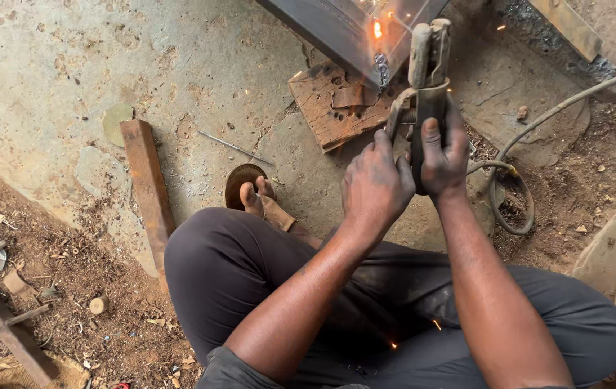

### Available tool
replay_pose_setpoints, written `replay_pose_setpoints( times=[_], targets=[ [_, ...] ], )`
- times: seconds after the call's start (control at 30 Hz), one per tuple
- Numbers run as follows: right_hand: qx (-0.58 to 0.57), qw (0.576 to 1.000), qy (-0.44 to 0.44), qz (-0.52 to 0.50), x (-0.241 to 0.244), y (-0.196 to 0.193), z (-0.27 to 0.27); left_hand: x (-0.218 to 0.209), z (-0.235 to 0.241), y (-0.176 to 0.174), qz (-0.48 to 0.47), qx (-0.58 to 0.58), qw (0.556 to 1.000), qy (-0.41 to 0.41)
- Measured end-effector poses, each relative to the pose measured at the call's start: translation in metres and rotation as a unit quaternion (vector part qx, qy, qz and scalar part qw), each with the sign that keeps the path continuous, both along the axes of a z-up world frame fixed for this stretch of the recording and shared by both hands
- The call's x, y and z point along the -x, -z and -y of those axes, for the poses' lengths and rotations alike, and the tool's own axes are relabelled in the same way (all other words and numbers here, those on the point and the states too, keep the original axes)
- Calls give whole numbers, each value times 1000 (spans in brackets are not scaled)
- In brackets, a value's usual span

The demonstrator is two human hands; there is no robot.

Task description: The person welds the joints of a rectangular metal frame using an arc welder, moving the electrode along the seams and repositioning the frame by hand.

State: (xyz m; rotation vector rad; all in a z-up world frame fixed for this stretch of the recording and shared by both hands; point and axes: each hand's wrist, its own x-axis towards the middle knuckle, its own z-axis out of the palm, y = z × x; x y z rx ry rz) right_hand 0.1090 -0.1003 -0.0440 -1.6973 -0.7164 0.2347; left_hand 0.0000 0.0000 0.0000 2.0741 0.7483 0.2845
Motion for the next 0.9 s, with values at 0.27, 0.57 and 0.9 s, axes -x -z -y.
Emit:
replay_pose_setpoints(
  times=[0.27, 0.57, 0.9],
  targets=[
    [44, 999, -1, 3, -5, 11, 0, -1, 1, 11, -22, 10, 1000, -1],
    [63, 998, 6, 21, -9, 16, 2, -1, 0, 8, -21, 13, 1000, -3],
    [16, 1000, 20, -1, -2, 15, -3, 1, 1, 5, -11, 11, 1000, -11]
  ],
)
